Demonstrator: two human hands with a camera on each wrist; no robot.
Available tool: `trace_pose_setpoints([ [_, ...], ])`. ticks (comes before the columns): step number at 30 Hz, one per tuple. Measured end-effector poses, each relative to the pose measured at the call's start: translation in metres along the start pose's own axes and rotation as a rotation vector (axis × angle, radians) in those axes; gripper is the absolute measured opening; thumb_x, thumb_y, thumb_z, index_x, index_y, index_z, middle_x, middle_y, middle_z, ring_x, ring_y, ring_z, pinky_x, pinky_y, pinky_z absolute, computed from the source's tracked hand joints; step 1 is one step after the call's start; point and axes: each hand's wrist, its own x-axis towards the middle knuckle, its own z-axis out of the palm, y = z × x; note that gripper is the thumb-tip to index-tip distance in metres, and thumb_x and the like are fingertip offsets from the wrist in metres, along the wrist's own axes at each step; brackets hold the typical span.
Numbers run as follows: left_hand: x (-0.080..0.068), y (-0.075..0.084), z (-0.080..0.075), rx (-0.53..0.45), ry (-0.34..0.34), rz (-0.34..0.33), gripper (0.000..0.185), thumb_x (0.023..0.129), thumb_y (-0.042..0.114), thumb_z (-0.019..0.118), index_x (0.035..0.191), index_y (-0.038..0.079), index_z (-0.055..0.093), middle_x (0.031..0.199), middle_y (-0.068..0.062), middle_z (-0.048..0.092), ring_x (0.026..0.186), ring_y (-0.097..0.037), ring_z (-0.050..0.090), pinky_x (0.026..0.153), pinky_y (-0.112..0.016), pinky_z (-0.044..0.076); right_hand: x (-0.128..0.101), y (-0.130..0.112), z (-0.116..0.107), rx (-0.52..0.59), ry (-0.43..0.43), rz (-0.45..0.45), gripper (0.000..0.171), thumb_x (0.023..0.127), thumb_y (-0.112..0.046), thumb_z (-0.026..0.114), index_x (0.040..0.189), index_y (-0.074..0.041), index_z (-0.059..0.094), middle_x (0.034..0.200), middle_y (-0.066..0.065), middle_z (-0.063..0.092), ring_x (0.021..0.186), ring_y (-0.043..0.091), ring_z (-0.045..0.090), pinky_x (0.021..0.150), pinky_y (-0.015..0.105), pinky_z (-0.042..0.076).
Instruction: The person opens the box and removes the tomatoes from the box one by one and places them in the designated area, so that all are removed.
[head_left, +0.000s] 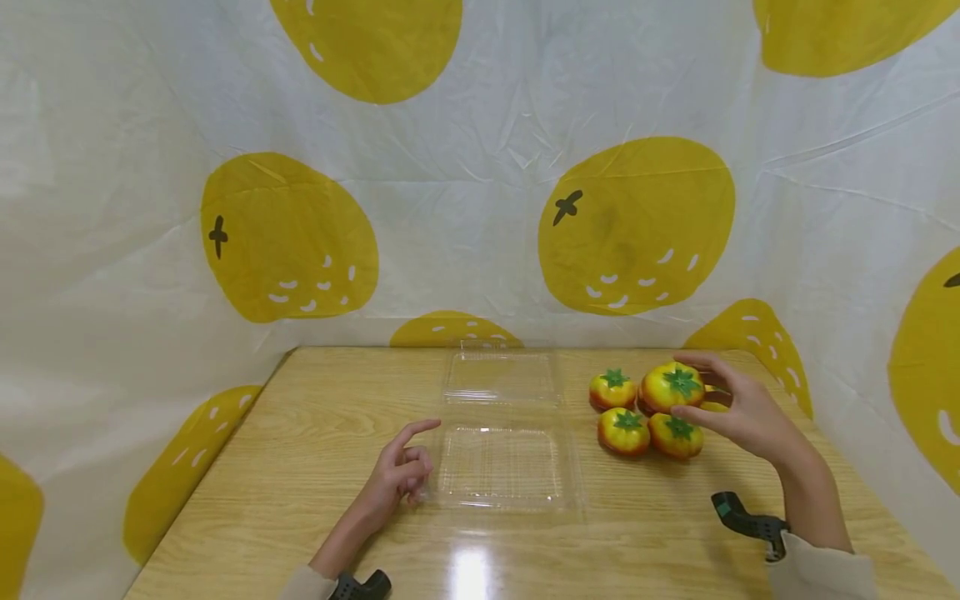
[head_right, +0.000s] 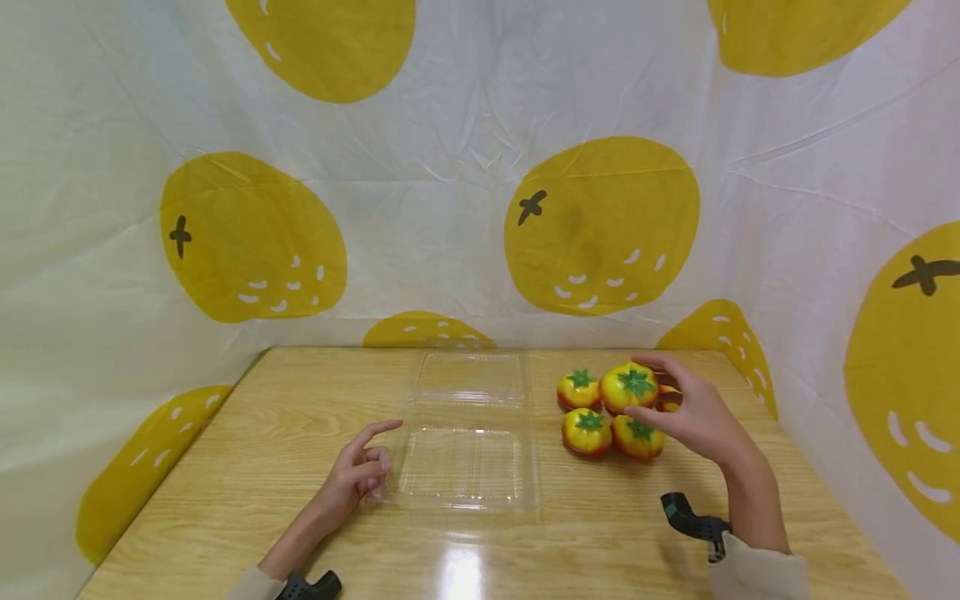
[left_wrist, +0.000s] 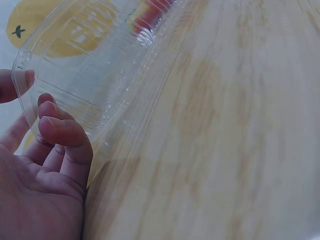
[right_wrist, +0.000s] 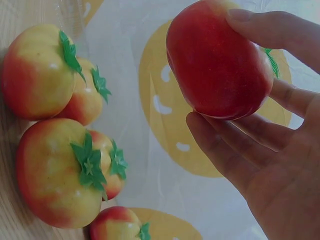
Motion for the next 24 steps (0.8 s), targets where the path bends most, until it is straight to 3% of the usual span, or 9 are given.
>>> trace_pose_setpoints([
  [8,0.001,0.0,0.001,-0.001,-0.004,0.009,0.065,0.099,0.001,0.052,0.158,-0.003,0.027,0.077,0.003,0.056,0.054,-0.008,0.047,0.045,-0.019,0.041,-0.001,0.006,-0.001,0.005,-0.008,0.034,0.066,0.088,-0.015,0.082,0.146,-0.013,0.052,0.133,-0.025,0.051,0.113,-0.013,0.05,0.087,0.006,0.048],
  [17,0.0,0.001,0.001,0.001,-0.005,0.009,0.063,0.099,0.0,0.05,0.158,-0.004,0.026,0.078,0.002,0.056,0.054,-0.009,0.045,0.045,-0.019,0.04,-0.004,0.013,-0.004,0.037,-0.009,0.058,0.066,0.089,-0.012,0.08,0.147,-0.006,0.049,0.133,-0.022,0.051,0.11,-0.014,0.051,0.084,0.006,0.049],
  [24,0.0,0.0,0.001,0.007,0.001,0.004,0.065,0.099,0.001,0.052,0.158,-0.003,0.027,0.077,0.003,0.056,0.053,-0.009,0.046,0.045,-0.019,0.041,-0.007,0.019,-0.009,0.017,-0.007,0.086,0.066,0.09,-0.015,0.08,0.148,-0.009,0.049,0.133,-0.023,0.049,0.111,-0.015,0.048,0.084,0.005,0.047],
])
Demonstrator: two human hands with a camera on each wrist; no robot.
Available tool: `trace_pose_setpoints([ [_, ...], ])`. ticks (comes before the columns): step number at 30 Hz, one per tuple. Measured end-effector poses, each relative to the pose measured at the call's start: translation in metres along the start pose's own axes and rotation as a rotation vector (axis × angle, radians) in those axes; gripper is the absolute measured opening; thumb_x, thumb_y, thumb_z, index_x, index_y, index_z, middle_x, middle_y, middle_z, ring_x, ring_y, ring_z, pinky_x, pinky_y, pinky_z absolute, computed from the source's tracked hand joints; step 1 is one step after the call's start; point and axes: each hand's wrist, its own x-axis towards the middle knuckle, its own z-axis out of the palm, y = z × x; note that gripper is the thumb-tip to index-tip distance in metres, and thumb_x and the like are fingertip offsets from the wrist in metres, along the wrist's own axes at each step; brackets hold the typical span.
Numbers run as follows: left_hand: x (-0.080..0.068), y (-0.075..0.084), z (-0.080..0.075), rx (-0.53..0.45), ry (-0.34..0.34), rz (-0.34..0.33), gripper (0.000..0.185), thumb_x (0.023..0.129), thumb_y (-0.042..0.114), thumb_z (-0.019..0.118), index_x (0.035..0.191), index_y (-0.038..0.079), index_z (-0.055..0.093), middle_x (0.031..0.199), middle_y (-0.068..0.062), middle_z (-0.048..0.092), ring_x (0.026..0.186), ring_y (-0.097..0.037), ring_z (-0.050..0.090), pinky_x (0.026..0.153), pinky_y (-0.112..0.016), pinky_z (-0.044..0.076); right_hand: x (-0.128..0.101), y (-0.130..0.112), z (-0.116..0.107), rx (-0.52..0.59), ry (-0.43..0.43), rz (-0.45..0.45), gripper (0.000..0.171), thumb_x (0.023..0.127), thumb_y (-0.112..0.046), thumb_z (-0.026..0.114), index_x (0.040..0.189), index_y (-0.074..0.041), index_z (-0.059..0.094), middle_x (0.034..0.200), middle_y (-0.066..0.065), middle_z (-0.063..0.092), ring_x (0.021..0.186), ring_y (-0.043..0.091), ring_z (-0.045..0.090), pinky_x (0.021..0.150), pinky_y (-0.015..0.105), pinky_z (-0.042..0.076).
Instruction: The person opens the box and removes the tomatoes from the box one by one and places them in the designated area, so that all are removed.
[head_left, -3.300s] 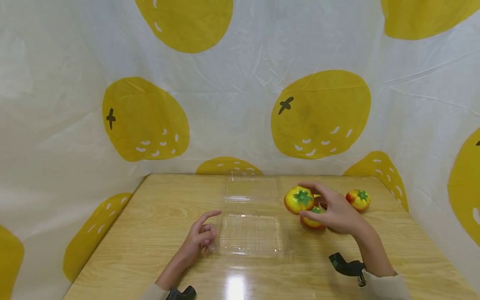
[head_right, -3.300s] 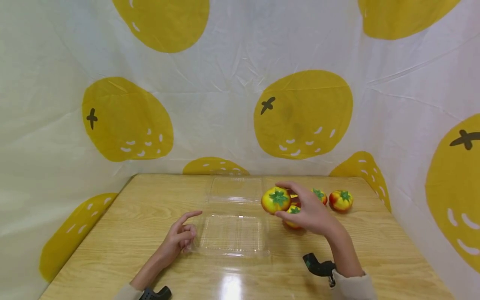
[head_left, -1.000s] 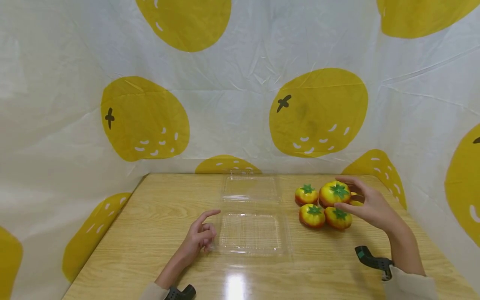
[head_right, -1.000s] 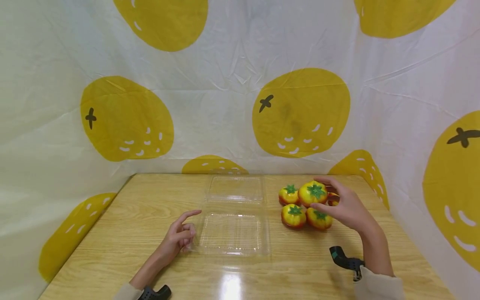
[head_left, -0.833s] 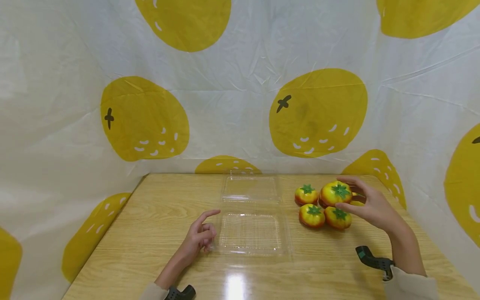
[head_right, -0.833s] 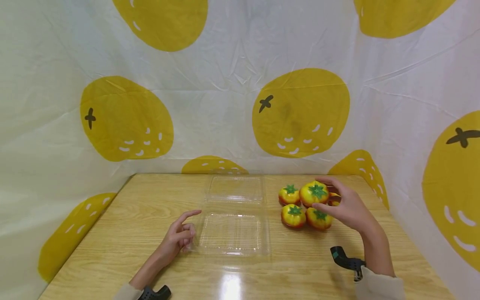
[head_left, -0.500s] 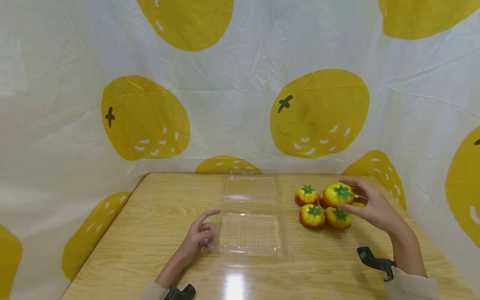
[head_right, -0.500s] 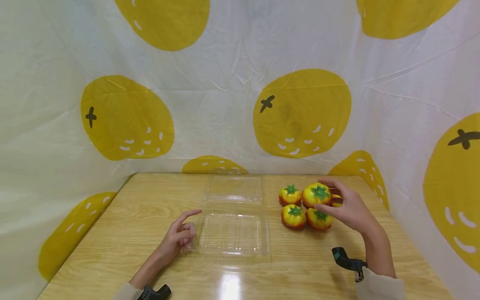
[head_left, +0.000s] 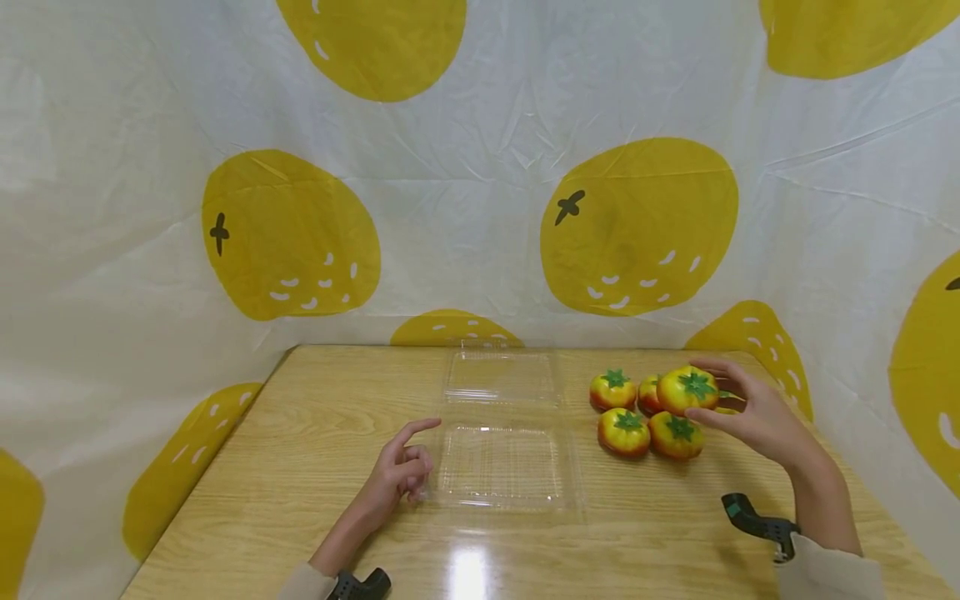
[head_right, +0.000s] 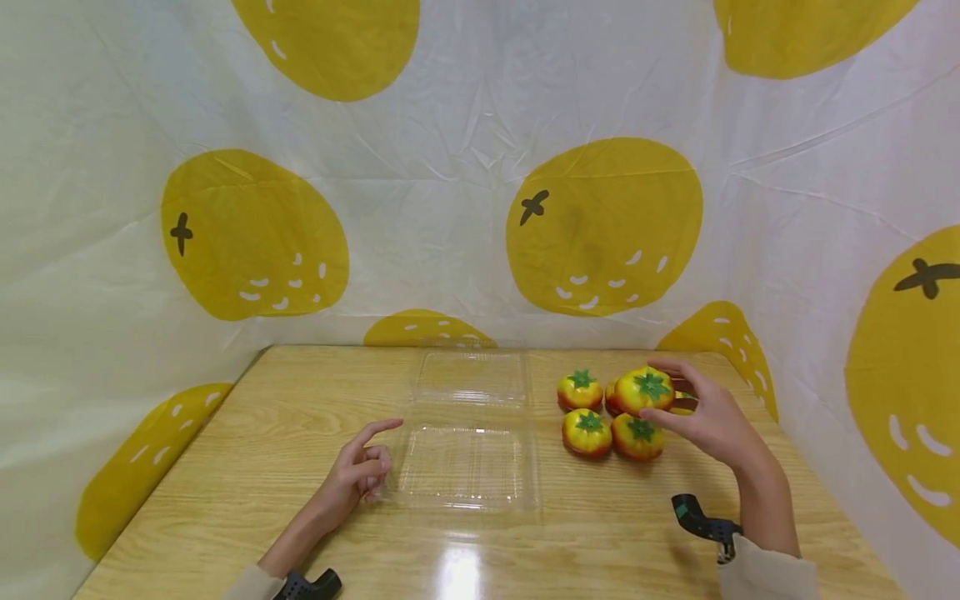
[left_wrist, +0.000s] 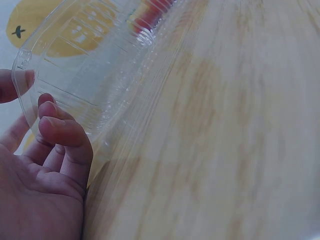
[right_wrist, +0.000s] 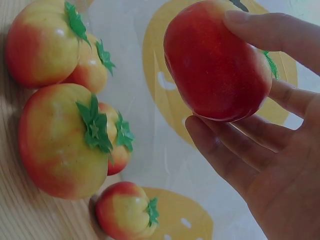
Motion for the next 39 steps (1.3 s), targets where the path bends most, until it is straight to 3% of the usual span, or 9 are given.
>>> trace_pose_setpoints([
  [20,0.0,0.0,-0.001,0.016,0.004,0.002,0.065,0.098,0.001,0.052,0.158,-0.003,0.027,0.074,-0.001,0.053,0.053,-0.007,0.046,0.044,-0.021,0.04,-0.008,0.023,-0.012,0.04,0.019,0.024,0.062,0.09,-0.007,0.078,0.143,-0.002,0.047,0.128,-0.025,0.05,0.107,-0.013,0.051,0.082,0.005,0.048],
  [29,0.0,-0.001,-0.002,0.018,0.007,-0.004,0.065,0.098,0.001,0.053,0.158,-0.001,0.029,0.072,-0.002,0.051,0.052,-0.007,0.046,0.044,-0.02,0.04,-0.014,0.035,-0.019,0.036,0.013,0.04,0.06,0.09,-0.006,0.078,0.143,-0.008,0.048,0.127,-0.028,0.048,0.106,-0.015,0.051,0.082,0.004,0.047],
  [35,0.0,-0.001,-0.002,0.018,0.003,0.002,0.064,0.098,0.002,0.053,0.158,-0.002,0.029,0.074,-0.001,0.054,0.053,-0.007,0.047,0.043,-0.021,0.04,-0.016,0.04,-0.023,0.027,-0.013,0.083,0.063,0.091,-0.009,0.078,0.144,0.0,0.045,0.123,-0.033,0.048,0.101,-0.015,0.052,0.076,0.013,0.053],
  [39,0.0,-0.001,-0.002,0.016,0.001,0.005,0.065,0.098,0.001,0.053,0.158,-0.002,0.029,0.074,0.0,0.054,0.053,-0.007,0.047,0.043,-0.021,0.04,-0.017,0.046,-0.025,0.018,-0.027,0.097,0.062,0.09,-0.008,0.078,0.142,-0.001,0.046,0.122,-0.034,0.048,0.1,-0.015,0.052,0.074,0.016,0.053],
])
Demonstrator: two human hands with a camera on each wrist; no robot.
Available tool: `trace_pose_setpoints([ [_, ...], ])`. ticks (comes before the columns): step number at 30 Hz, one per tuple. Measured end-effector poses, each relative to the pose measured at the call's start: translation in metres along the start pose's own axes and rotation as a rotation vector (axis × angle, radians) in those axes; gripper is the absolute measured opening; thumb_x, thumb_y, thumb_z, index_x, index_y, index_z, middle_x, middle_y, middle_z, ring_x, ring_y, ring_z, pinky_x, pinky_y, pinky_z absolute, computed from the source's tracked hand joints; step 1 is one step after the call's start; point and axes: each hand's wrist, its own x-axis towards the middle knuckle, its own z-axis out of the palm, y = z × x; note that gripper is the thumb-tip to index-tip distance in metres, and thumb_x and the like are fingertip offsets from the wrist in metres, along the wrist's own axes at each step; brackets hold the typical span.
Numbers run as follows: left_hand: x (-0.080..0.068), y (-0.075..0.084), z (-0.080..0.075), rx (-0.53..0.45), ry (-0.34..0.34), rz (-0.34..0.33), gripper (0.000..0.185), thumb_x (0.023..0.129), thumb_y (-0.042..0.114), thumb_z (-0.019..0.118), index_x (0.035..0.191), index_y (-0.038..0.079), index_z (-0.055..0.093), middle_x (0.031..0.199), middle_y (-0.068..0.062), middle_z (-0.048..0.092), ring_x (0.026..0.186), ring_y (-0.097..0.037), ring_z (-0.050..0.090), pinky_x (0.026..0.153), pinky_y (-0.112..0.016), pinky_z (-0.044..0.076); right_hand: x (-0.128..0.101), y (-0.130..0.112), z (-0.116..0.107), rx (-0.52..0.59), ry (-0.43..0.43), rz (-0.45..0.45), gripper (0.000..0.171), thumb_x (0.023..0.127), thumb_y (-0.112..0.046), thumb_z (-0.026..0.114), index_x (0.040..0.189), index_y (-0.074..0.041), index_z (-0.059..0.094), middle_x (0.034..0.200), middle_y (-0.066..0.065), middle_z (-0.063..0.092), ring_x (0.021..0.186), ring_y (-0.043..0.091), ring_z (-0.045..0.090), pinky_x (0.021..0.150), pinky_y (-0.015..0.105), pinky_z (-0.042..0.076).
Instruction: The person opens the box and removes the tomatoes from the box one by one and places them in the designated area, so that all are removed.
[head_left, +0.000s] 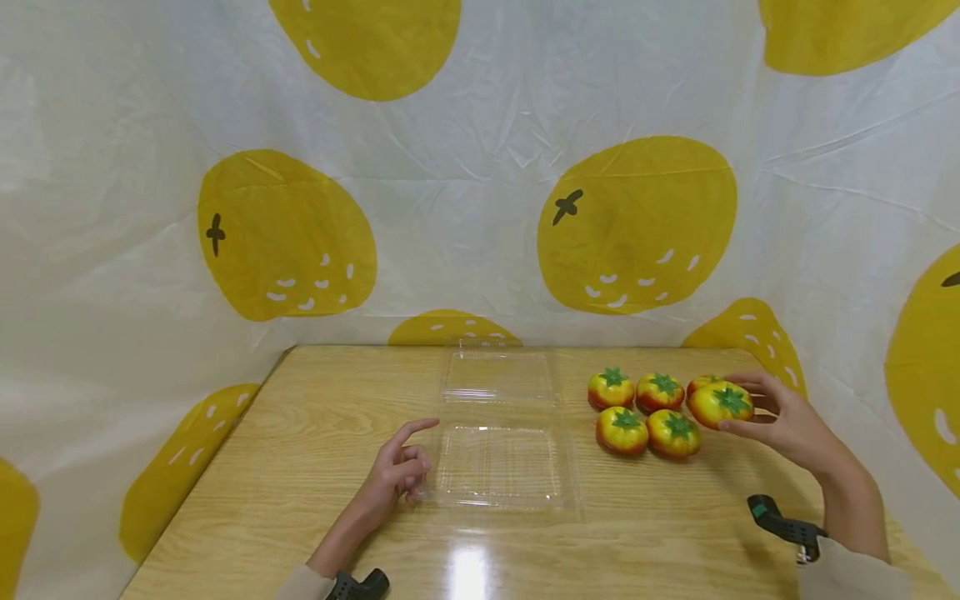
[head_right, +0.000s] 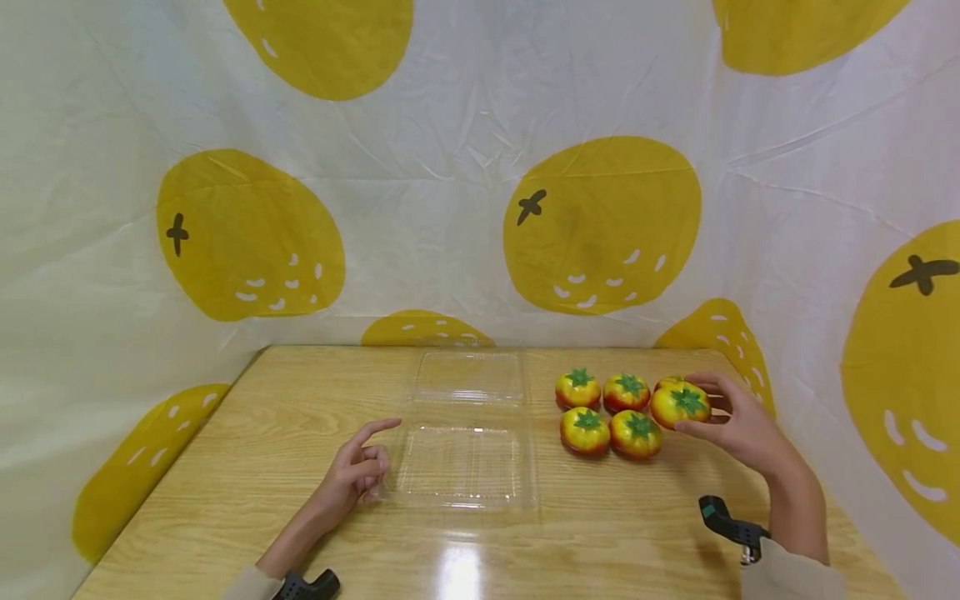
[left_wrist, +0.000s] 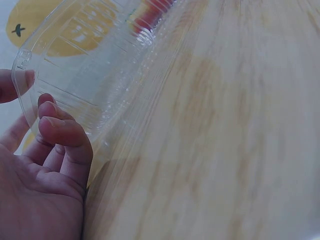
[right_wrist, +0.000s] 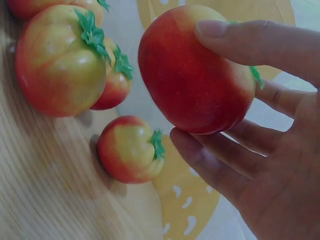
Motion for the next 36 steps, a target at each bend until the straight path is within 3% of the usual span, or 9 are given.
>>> trace_pose_setpoints([
  [7,0.0,0.0,0.001,-0.006,0.002,0.0,0.065,0.098,0.002,0.053,0.158,-0.002,0.029,0.073,0.0,0.053,0.053,-0.008,0.046,0.044,-0.021,0.04,-0.003,0.012,-0.002,-0.022,-0.006,0.021,0.058,0.089,-0.008,0.079,0.139,-0.007,0.049,0.124,-0.023,0.046,0.1,-0.015,0.049,0.074,0.017,0.053],
  [14,0.0,0.001,0.001,-0.003,0.001,-0.009,0.066,0.098,0.002,0.053,0.158,-0.003,0.028,0.073,-0.001,0.052,0.053,-0.008,0.046,0.044,-0.021,0.039,-0.008,0.02,-0.003,-0.027,-0.029,0.066,0.06,0.09,-0.01,0.078,0.14,-0.001,0.046,0.126,-0.012,0.049,0.099,-0.015,0.049,0.074,0.019,0.053],
  [21,-0.001,0.003,0.002,0.001,0.009,-0.018,0.066,0.098,0.002,0.053,0.159,-0.001,0.028,0.072,0.0,0.052,0.053,-0.01,0.045,0.044,-0.021,0.04,-0.007,0.031,-0.002,-0.052,-0.061,0.093,0.062,0.09,-0.01,0.078,0.139,0.005,0.043,0.135,0.023,0.048,0.099,-0.018,0.045,0.074,0.016,0.051],
  [32,-0.001,0.003,0.002,-0.01,0.0,-0.007,0.067,0.098,0.002,0.054,0.158,-0.005,0.026,0.072,0.001,0.052,0.053,-0.008,0.047,0.043,-0.021,0.039,-0.007,0.042,0.002,-0.098,-0.07,0.121,0.069,0.086,-0.014,0.082,0.138,0.01,0.045,0.135,0.03,0.049,0.097,-0.021,0.039,0.077,0.013,0.046],
  [36,0.0,0.003,0.002,-0.012,0.002,-0.011,0.067,0.098,0.002,0.054,0.158,-0.004,0.027,0.072,0.002,0.052,0.053,-0.008,0.047,0.044,-0.02,0.04,-0.006,0.043,0.003,-0.119,-0.081,0.134,0.07,0.085,-0.016,0.082,0.138,0.011,0.046,0.136,0.034,0.05,0.103,-0.006,0.051,0.076,0.014,0.047],
])
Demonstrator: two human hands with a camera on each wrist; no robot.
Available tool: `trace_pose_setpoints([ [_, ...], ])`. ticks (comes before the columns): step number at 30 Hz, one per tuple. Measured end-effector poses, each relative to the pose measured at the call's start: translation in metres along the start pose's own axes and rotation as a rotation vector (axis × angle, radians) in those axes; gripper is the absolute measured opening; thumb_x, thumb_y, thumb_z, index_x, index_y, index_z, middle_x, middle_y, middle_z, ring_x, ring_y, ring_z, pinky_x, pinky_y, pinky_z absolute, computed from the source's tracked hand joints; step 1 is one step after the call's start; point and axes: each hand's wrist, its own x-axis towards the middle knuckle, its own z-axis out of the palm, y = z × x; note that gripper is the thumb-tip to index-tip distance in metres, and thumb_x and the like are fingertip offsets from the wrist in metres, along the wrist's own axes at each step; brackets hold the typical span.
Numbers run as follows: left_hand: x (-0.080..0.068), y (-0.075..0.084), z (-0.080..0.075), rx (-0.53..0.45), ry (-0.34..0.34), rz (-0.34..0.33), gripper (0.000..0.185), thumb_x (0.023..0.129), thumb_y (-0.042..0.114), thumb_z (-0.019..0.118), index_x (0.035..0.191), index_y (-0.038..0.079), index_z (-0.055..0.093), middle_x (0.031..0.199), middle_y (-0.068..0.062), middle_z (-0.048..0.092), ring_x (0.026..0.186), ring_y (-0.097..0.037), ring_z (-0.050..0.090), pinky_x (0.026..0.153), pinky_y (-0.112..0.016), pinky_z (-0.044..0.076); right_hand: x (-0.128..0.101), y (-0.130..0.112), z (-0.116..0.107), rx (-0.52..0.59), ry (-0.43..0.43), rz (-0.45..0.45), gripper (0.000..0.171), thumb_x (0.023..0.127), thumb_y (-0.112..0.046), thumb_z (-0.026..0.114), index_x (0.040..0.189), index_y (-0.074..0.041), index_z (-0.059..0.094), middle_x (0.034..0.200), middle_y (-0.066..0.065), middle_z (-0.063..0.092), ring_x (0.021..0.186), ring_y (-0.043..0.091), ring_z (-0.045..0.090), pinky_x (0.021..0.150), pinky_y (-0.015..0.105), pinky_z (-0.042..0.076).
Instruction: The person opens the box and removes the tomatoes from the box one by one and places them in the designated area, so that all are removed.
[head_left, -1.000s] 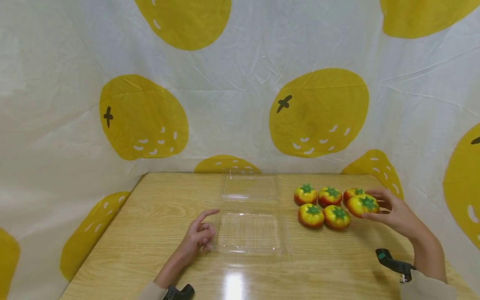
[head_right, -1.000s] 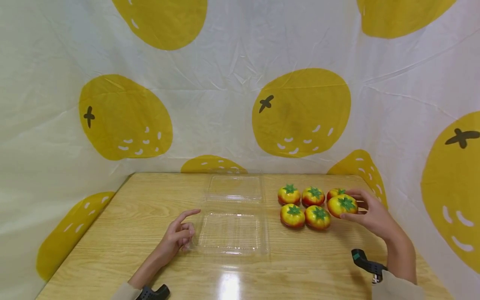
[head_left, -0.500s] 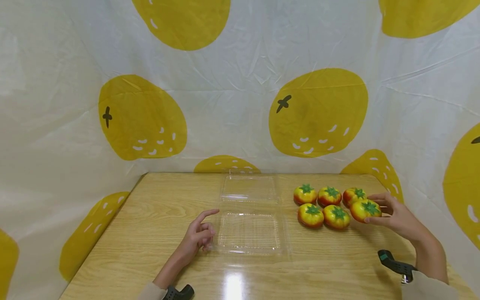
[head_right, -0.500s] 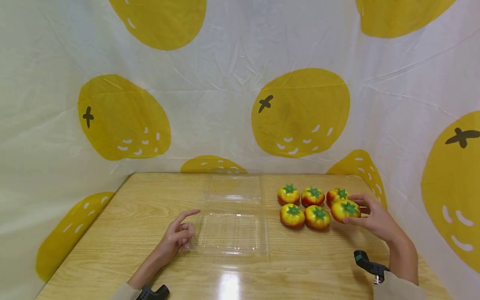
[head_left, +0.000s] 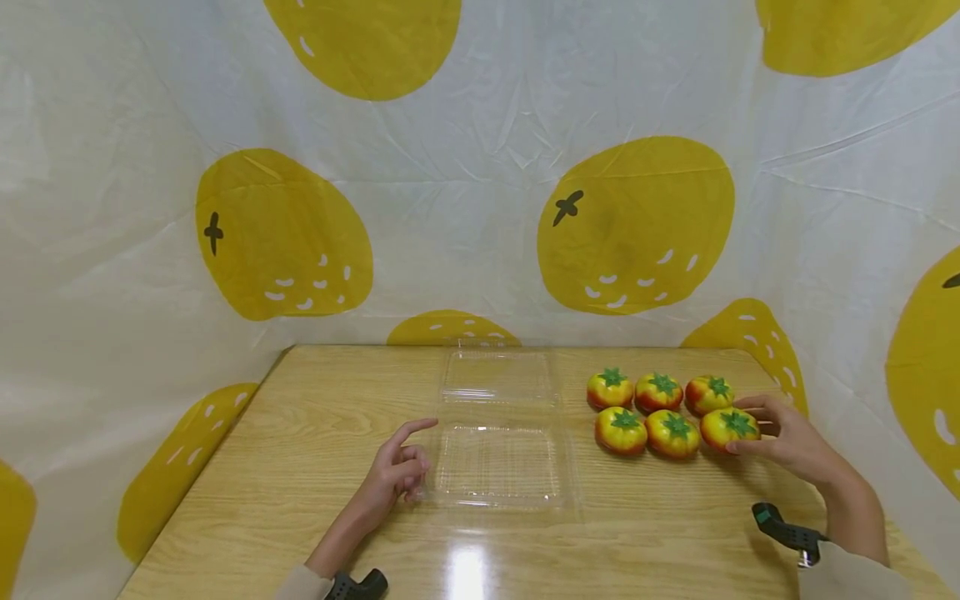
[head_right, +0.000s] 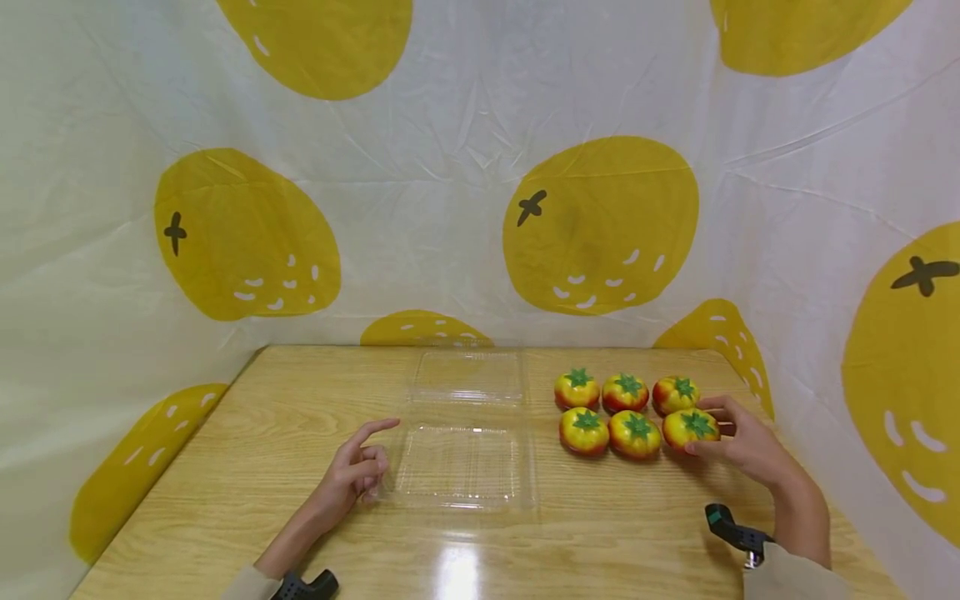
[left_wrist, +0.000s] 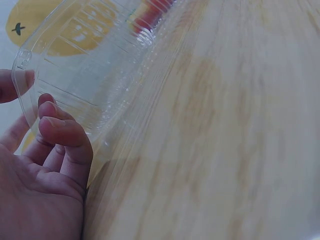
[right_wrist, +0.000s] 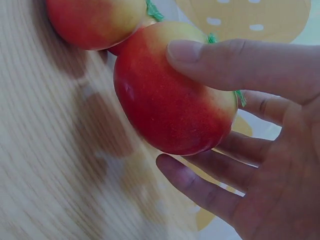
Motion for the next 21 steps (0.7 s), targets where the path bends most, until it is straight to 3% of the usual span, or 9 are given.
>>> trace_pose_setpoints([
  [3,-0.0002,-0.0005,-0.0003,0.007,0.003,-0.006,0.066,0.098,0.002,0.053,0.159,-0.002,0.028,0.072,0.002,0.052,0.053,-0.008,0.048,0.044,-0.02,0.04,0.0004,0.0008,0.0013,-0.008,-0.019,0.023,0.071,0.086,-0.018,0.082,0.138,0.012,0.045,0.136,0.037,0.05,0.109,0.025,0.062,0.075,0.015,0.048],
  [6,0.0001,-0.0014,-0.0006,0.015,0.002,-0.006,0.065,0.098,0.002,0.052,0.158,-0.002,0.028,0.073,0.001,0.052,0.053,-0.008,0.047,0.044,-0.02,0.04,0.0005,0.0025,0.0025,-0.01,-0.034,0.041,0.07,0.088,-0.019,0.08,0.139,0.013,0.044,0.136,0.041,0.048,0.114,0.052,0.058,0.074,0.015,0.047],
  [15,0.0,-0.0032,-0.0013,0.021,-0.001,0.012,0.064,0.098,0.001,0.052,0.158,-0.003,0.028,0.073,-0.001,0.052,0.053,-0.011,0.044,0.043,-0.021,0.04,0.0016,0.0089,0.0066,0.006,-0.055,0.058,0.067,0.091,-0.016,0.075,0.139,0.015,0.041,0.134,0.043,0.047,0.113,0.052,0.058,0.073,0.017,0.048],
  [21,0.0006,-0.003,-0.0012,0.016,0.0,0.015,0.065,0.098,0.001,0.053,0.158,-0.003,0.028,0.073,-0.001,0.052,0.053,-0.01,0.046,0.043,-0.022,0.039,0.0018,0.0102,0.0054,0.018,-0.075,0.079,0.068,0.095,-0.022,0.07,0.142,0.015,0.038,0.137,0.045,0.044,0.12,0.059,0.051,0.076,0.021,0.047],
])
